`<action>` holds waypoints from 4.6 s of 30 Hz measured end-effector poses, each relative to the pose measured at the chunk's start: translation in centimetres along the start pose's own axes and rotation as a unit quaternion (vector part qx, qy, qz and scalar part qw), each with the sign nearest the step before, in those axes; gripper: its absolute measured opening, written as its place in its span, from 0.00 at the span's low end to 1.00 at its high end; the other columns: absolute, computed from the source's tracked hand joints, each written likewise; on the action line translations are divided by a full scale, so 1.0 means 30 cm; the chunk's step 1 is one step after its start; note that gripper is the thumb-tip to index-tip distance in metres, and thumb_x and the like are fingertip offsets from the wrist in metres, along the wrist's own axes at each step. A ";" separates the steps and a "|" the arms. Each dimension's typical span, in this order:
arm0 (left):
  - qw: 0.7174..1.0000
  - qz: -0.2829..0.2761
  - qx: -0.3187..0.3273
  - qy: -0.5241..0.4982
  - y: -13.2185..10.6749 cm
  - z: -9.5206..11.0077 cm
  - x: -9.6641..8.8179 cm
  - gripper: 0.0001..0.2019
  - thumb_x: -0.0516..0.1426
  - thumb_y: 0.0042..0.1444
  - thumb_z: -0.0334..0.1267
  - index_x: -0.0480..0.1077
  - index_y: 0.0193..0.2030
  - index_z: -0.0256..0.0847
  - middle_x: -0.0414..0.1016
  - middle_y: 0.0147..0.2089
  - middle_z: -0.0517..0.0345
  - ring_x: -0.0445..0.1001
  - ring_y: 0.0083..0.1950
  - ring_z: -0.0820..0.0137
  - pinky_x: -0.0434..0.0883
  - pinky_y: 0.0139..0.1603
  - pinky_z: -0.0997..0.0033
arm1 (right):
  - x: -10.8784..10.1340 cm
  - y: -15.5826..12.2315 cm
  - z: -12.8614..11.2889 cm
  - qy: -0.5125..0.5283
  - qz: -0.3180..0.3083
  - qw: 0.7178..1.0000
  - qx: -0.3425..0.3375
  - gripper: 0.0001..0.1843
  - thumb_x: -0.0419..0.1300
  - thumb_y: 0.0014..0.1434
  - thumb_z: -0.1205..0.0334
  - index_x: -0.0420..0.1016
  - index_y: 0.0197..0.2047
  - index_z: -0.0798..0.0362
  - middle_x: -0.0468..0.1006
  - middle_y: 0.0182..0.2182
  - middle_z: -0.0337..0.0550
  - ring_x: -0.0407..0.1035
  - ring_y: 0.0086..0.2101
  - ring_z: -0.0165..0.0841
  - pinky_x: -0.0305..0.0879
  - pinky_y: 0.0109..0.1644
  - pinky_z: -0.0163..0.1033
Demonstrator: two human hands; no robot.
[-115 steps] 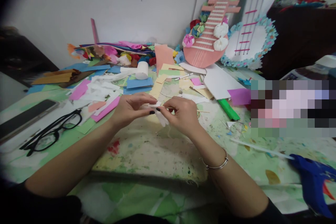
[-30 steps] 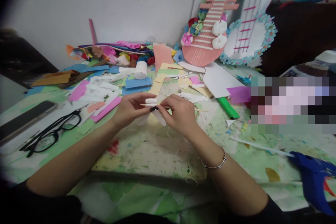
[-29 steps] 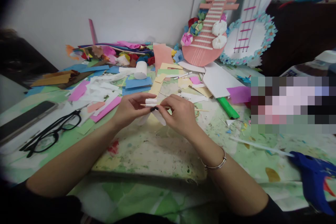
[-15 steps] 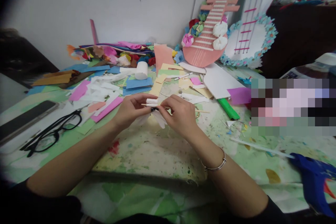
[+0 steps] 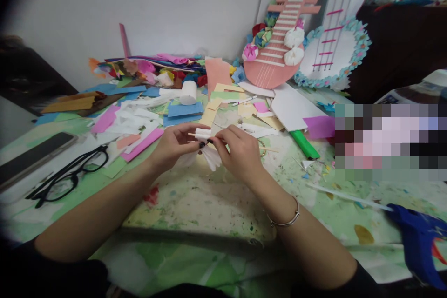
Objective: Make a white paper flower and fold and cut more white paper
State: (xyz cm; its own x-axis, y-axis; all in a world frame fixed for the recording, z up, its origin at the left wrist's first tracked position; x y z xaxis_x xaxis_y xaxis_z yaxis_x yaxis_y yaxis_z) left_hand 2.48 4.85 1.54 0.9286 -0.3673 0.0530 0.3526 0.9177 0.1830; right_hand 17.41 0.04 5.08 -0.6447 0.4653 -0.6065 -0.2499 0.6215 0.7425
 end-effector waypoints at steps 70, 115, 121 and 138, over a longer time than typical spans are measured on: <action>1.000 -0.015 -0.011 -0.006 0.009 -0.028 -0.004 0.20 0.70 0.40 0.35 0.76 0.42 0.37 0.81 0.40 0.53 0.79 0.40 0.67 0.76 0.42 0.69 | 0.005 0.000 0.059 0.070 -0.038 0.988 0.129 0.10 0.64 0.56 0.58 0.83 0.29 0.51 0.79 0.22 0.41 0.69 0.23 0.29 0.58 0.26 0.35; 0.995 -0.061 -0.083 -0.011 0.026 -0.193 0.014 0.19 0.69 0.43 0.39 0.74 0.38 0.28 0.80 0.31 0.50 0.78 0.29 0.70 0.77 0.33 0.72 | 0.136 -0.066 0.147 -0.066 -0.073 0.989 0.111 0.13 0.60 0.58 0.54 0.84 0.31 0.49 0.81 0.28 0.40 0.71 0.29 0.30 0.52 0.29 0.34; 0.994 -0.063 -0.085 -0.010 0.028 -0.196 0.011 0.21 0.70 0.40 0.40 0.75 0.39 0.28 0.81 0.33 0.48 0.79 0.29 0.69 0.76 0.32 0.72 | 0.137 -0.067 0.151 -0.057 -0.065 0.990 0.107 0.14 0.60 0.59 0.53 0.84 0.30 0.49 0.81 0.28 0.41 0.71 0.29 0.30 0.53 0.29 0.34; 0.992 -0.090 -0.090 0.014 0.028 -0.178 0.018 0.20 0.69 0.41 0.41 0.75 0.39 0.29 0.80 0.33 0.48 0.78 0.28 0.70 0.75 0.30 0.74 | 0.136 -0.067 0.161 -0.007 -0.063 0.993 0.100 0.14 0.60 0.59 0.57 0.83 0.28 0.51 0.79 0.25 0.40 0.69 0.26 0.29 0.55 0.30 0.33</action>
State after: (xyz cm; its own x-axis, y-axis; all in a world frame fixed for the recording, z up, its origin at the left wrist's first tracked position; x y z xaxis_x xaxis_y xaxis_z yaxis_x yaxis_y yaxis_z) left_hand 3.90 6.23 -3.52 0.8502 -0.5265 0.0078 0.5264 0.8502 0.0079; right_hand 18.75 3.75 -0.25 -0.6067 0.3845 -0.6957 -0.1774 0.7877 0.5900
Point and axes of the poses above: each hand's wrist, its own y-axis towards the middle knuckle, its own x-axis out of the palm, z = x × y, the point moved 6 cm from there along y, towards the middle knuckle
